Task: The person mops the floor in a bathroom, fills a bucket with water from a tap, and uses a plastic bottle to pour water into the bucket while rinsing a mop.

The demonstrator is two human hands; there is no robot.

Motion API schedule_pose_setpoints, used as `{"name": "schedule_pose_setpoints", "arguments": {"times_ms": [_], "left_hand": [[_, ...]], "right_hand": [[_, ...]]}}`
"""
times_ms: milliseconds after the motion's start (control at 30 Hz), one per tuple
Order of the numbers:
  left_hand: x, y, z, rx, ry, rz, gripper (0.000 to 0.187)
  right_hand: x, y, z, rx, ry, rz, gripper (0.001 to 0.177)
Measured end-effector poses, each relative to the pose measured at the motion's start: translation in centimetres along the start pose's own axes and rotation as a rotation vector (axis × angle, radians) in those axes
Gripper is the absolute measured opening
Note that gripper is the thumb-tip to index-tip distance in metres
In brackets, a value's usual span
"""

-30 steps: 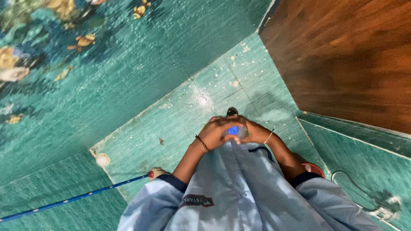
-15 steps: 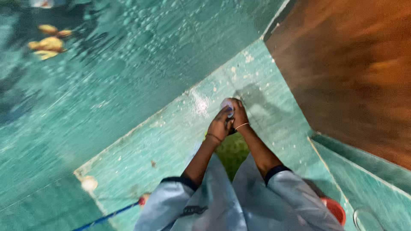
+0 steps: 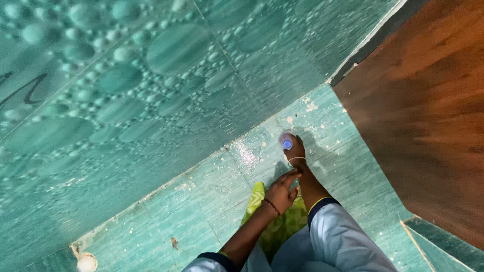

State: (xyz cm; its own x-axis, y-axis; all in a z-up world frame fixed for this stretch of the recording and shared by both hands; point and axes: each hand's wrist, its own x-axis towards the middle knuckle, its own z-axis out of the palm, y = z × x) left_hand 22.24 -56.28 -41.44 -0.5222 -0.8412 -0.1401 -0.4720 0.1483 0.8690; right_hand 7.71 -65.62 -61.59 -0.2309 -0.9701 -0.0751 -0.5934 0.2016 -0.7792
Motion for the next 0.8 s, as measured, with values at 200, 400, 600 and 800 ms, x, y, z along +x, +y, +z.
{"name": "schedule_pose_setpoints", "arguments": {"times_ms": [200, 400, 600, 800], "left_hand": [[-1.5, 2.3, -1.3, 0.050, -0.094, -0.156, 0.048], [-4.0, 6.7, -3.6, 0.009, -0.029, -0.092, 0.044], [-8.6, 14.6, -8.8, -0.064, 0.011, -0.287, 0.043], [-18.3, 23.8, -14.8, -0.132, 0.286, -0.353, 0.035]], "right_hand": [[-0.6, -2.0, -2.4, -0.151, -0.215, 0.118, 0.099], [-3.0, -7.0, -6.9, -0.055, -0.460, 0.545, 0.108], [-12.4, -17.0, -13.1, 0.770, -0.878, 0.154, 0.070], [-22.4, -30.1, -19.8, 0.514, -1.061, 0.093, 0.051]]}}
